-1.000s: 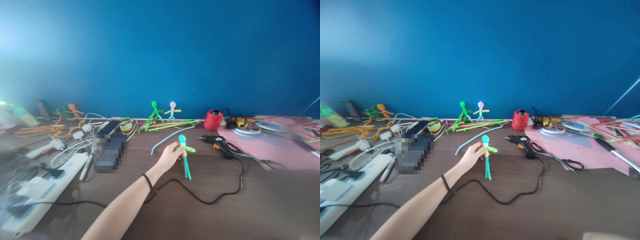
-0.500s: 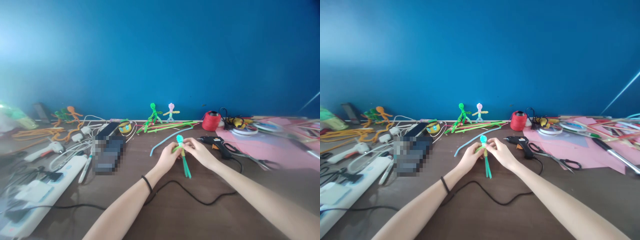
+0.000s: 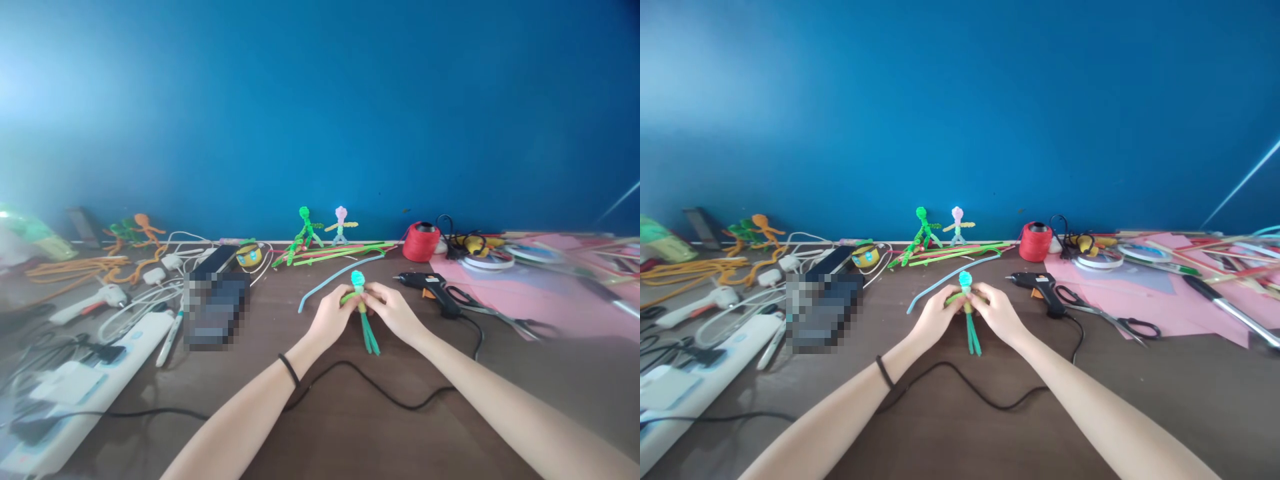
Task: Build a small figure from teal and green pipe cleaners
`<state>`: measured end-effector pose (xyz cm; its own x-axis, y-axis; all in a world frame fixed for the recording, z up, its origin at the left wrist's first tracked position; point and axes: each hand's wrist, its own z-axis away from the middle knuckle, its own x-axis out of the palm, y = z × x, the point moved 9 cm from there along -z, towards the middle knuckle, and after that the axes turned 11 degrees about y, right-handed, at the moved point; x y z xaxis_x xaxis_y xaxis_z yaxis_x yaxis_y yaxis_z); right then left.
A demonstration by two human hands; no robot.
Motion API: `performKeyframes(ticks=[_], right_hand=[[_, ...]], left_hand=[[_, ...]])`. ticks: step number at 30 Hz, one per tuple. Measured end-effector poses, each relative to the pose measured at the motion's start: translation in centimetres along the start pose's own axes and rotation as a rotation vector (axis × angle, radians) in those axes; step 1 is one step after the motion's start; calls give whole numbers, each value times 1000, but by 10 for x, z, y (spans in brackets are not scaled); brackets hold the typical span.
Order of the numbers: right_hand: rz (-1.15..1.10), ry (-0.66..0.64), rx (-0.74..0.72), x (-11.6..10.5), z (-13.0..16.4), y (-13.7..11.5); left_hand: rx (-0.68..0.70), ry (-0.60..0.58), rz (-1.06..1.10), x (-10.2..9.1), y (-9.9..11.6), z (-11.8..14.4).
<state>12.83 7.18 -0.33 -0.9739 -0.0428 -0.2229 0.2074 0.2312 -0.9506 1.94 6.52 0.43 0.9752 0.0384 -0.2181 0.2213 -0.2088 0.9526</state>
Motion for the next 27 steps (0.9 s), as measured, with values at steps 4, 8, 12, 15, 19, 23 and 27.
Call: performKeyframes(ticks=[4, 8, 12, 15, 19, 23, 27], right_hand=[[5, -40, -25, 5, 2, -4], [17, -138, -34, 9, -8, -12], [84, -180, -133, 5, -40, -26], [218, -128, -139, 2, -73, -24], [485, 15, -241, 11, -105, -25], [634, -91, -370, 45, -113, -22], [702, -88, -374, 54, -115, -14]], left_hand=[[-120, -35, 180, 5, -8, -2], [-199, -38, 296, 3, -12, -5], [-276, 78, 403, -7, -19, -9], [-284, 131, 432, -11, -22, -10], [-277, 141, 438, -12, -23, -11], [-281, 150, 451, -13, -26, -11], [-271, 141, 457, -13, -24, -11]])
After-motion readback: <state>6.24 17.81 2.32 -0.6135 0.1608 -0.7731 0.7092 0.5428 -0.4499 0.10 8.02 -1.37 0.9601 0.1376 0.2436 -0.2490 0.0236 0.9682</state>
